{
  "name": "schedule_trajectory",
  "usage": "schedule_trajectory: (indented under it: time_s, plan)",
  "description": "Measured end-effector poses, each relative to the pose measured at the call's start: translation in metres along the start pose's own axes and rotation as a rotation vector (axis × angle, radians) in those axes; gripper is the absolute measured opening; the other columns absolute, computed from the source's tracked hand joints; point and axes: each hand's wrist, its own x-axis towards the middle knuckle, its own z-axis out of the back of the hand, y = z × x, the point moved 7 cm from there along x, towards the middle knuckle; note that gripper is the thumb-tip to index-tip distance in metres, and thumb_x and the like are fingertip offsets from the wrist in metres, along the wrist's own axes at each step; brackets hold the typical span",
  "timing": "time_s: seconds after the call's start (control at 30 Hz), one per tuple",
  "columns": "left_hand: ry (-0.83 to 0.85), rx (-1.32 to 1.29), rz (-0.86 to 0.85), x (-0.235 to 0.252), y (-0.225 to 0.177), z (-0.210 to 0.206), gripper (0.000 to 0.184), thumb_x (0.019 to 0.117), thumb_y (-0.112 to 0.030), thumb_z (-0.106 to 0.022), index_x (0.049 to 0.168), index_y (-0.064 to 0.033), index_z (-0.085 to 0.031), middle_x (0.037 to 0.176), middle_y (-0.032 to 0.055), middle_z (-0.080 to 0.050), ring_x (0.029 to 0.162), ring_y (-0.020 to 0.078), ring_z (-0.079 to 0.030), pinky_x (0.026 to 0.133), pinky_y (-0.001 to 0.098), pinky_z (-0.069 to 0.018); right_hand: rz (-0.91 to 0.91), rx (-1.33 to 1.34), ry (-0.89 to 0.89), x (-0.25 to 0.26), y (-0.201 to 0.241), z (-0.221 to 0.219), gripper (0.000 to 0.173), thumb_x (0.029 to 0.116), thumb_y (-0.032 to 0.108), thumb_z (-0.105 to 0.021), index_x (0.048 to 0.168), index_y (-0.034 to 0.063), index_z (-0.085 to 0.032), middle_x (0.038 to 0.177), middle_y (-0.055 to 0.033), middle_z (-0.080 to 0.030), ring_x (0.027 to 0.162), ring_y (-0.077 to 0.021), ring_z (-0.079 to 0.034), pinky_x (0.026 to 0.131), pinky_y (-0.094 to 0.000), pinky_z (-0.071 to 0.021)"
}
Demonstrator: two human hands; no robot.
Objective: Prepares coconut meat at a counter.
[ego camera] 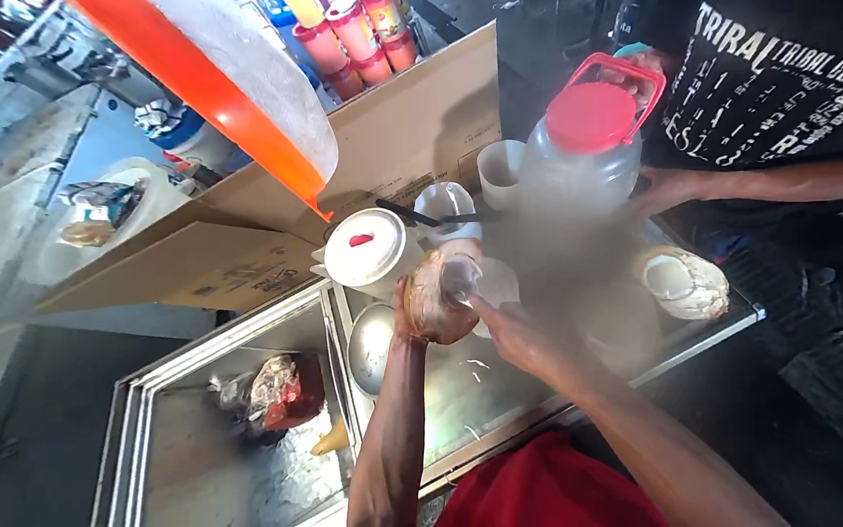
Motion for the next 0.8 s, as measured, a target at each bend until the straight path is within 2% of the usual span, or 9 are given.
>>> schedule_trajectory:
  time_s: [0.2,0.27,0.37,0.47,0.53,0.63,0.67,0.7,0.8]
  plan:
    - [-0.097,0.005,0.094,-0.003,-0.013,0.008,0.056,0.0962,-0.068,-0.042,0.113,-0.0196,-0.066,0.092,0.0047,-0.074,0.081,0.0157,-0.073,0.067,0.0376,-0.0624,-0.1,0.084,0.011,-0.001,-0.014,0.0,0.052,0.1084,0.021,-0.042,0.159,0.0281,-0.038,0.113,-0.0196,-0.07,0.105,-0.0412,-0.068,0.084,-0.0604,-0.0541]
    - [-0.083,0.038,0.087,-0.009,-0.016,0.001,0.054,0.0874,-0.068,-0.059,0.109,-0.0188,-0.068,0.089,0.0045,-0.074,0.078,0.0148,-0.073,0.064,0.036,-0.0624,-0.071,0.197,-0.031,0.008,-0.006,-0.004,0.05,0.1103,0.026,-0.039,0.16,0.0283,-0.038,0.117,-0.018,-0.07,0.109,-0.0378,-0.068,0.092,-0.0589,-0.0528]
    - [0.108,0.184,-0.003,-0.014,-0.018,-0.017,0.047,0.0788,-0.065,-0.074,0.106,-0.026,-0.071,0.092,-0.0038,-0.076,0.082,0.0064,-0.072,0.07,0.0282,-0.0624,-0.106,0.126,-0.148,0.018,0.002,-0.025,0.054,0.1078,0.02,-0.046,0.16,0.0289,-0.036,0.107,-0.0196,-0.07,0.096,-0.0396,-0.07,0.079,-0.0578,-0.0559]
    - [0.282,0.346,-0.139,-0.004,-0.027,-0.019,0.076,0.0797,-0.063,-0.075,0.141,-0.0251,-0.053,0.117,-0.0057,-0.072,0.1,0.0065,-0.07,0.085,0.0286,-0.0612,-0.204,-0.057,-0.1,-0.001,-0.007,-0.035,0.056,0.1045,0.014,-0.049,0.159,0.0252,-0.039,0.111,-0.022,-0.069,0.098,-0.0422,-0.069,0.078,-0.0581,-0.0556]
    - [0.294,0.344,-0.178,0.001,-0.031,-0.009,0.081,0.0833,-0.063,-0.071,0.149,-0.0242,-0.045,0.123,-0.0043,-0.07,0.104,0.0085,-0.069,0.087,0.0311,-0.0607,-0.26,-0.081,-0.056,-0.01,-0.016,-0.036,0.053,0.1051,0.016,-0.047,0.157,0.0247,-0.042,0.118,-0.0214,-0.068,0.104,-0.0422,-0.068,0.082,-0.0596,-0.0546]
    - [0.124,0.139,-0.199,-0.018,-0.033,0.008,0.046,0.0968,-0.057,-0.052,0.125,-0.0211,-0.06,0.108,0.0005,-0.073,0.098,0.0131,-0.07,0.082,0.0373,-0.061,-0.276,-0.068,-0.205,-0.015,-0.031,-0.049,0.056,0.1055,0.02,-0.047,0.16,0.0302,-0.038,0.116,-0.0197,-0.069,0.095,-0.0402,-0.07,0.078,-0.0584,-0.0556]
    - [-0.003,0.125,-0.181,-0.036,-0.032,0.012,0.043,0.1019,-0.057,-0.036,0.116,-0.0229,-0.059,0.1,-0.0025,-0.073,0.091,0.0096,-0.071,0.076,0.0341,-0.0617,-0.27,-0.071,-0.234,-0.014,-0.037,-0.058,0.058,0.1054,0.02,-0.047,0.161,0.0304,-0.036,0.117,-0.0208,-0.068,0.091,-0.0409,-0.07,0.076,-0.059,-0.0555]
    - [-0.109,0.09,-0.139,-0.057,-0.028,0.021,0.047,0.1022,-0.061,-0.032,0.114,-0.0251,-0.061,0.097,-0.0039,-0.073,0.087,0.0079,-0.071,0.072,0.0323,-0.0618,-0.282,-0.065,-0.208,-0.015,-0.044,-0.07,0.058,0.1063,0.02,-0.046,0.162,0.0304,-0.034,0.122,-0.0216,-0.067,0.093,-0.0421,-0.07,0.077,-0.0598,-0.0551]
    - [-0.213,-0.045,-0.028,-0.107,0.006,0.053,0.055,0.0918,-0.073,-0.048,0.112,-0.0258,-0.067,0.093,-0.0034,-0.074,0.083,0.0076,-0.071,0.069,0.0316,-0.0614,-0.254,-0.042,-0.303,-0.021,-0.055,-0.083,0.053,0.1067,0.022,-0.045,0.159,0.0297,-0.041,0.116,-0.0206,-0.07,0.086,-0.0396,-0.071,0.073,-0.0568,-0.0564]
